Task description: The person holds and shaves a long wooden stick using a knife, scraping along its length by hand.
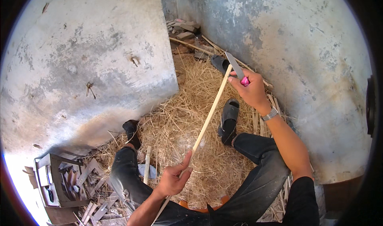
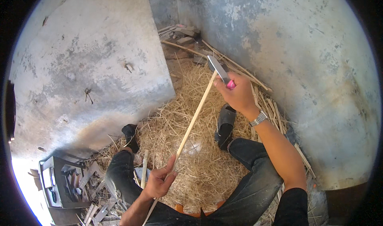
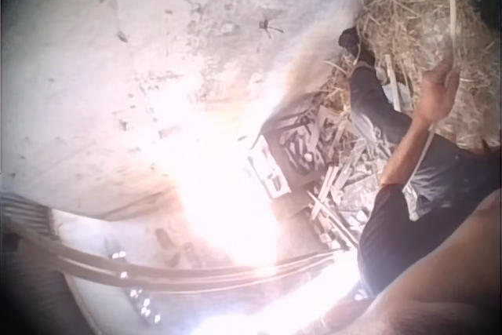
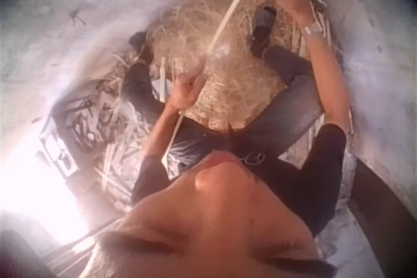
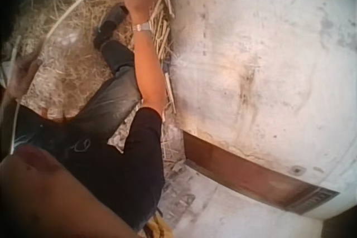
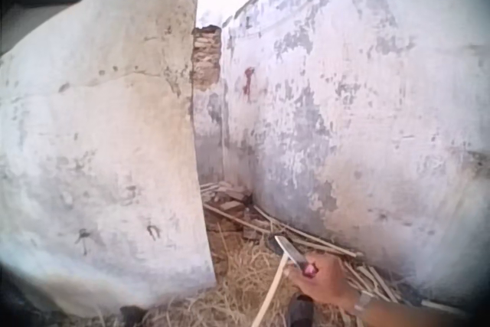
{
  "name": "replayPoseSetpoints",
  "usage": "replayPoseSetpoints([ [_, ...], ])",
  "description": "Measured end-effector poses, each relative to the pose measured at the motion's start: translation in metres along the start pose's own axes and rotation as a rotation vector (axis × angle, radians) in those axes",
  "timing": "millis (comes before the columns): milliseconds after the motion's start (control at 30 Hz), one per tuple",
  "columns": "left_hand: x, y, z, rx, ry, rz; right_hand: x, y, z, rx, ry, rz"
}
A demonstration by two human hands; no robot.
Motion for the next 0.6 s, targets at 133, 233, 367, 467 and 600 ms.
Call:
replayPoseSetpoints([
  [133, -0.002, 0.0, 0.0, 0.007, -0.002, 0.052, 0.005, 0.002, -0.003, 0.023, 0.029, 0.02],
  [233, -0.011, -0.004, 0.0, -0.106, -0.067, -0.055, 0.012, 0.004, -0.005, 0.009, 0.04, 0.033],
  [367, -0.021, -0.006, 0.001, -0.098, -0.145, -0.037, 0.01, 0.002, -0.007, -0.001, 0.153, 0.061],
  [467, -0.026, -0.005, 0.002, -0.082, -0.191, -0.009, 0.014, 0.0, -0.01, 0.016, 0.183, 0.069],
  [600, -0.029, -0.005, 0.001, -0.083, -0.221, 0.003, 0.014, -0.002, -0.013, 0.084, 0.221, 0.075],
])
Point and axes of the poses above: each hand's wrist, its own y-axis away from the middle knuckle, its own z-axis out of the back of the hand, x = y × z, the point moved 4 cm from there along -y, towards the middle knuckle, and after that the axes turned 5 degrees about x, right-handed, at the moved point
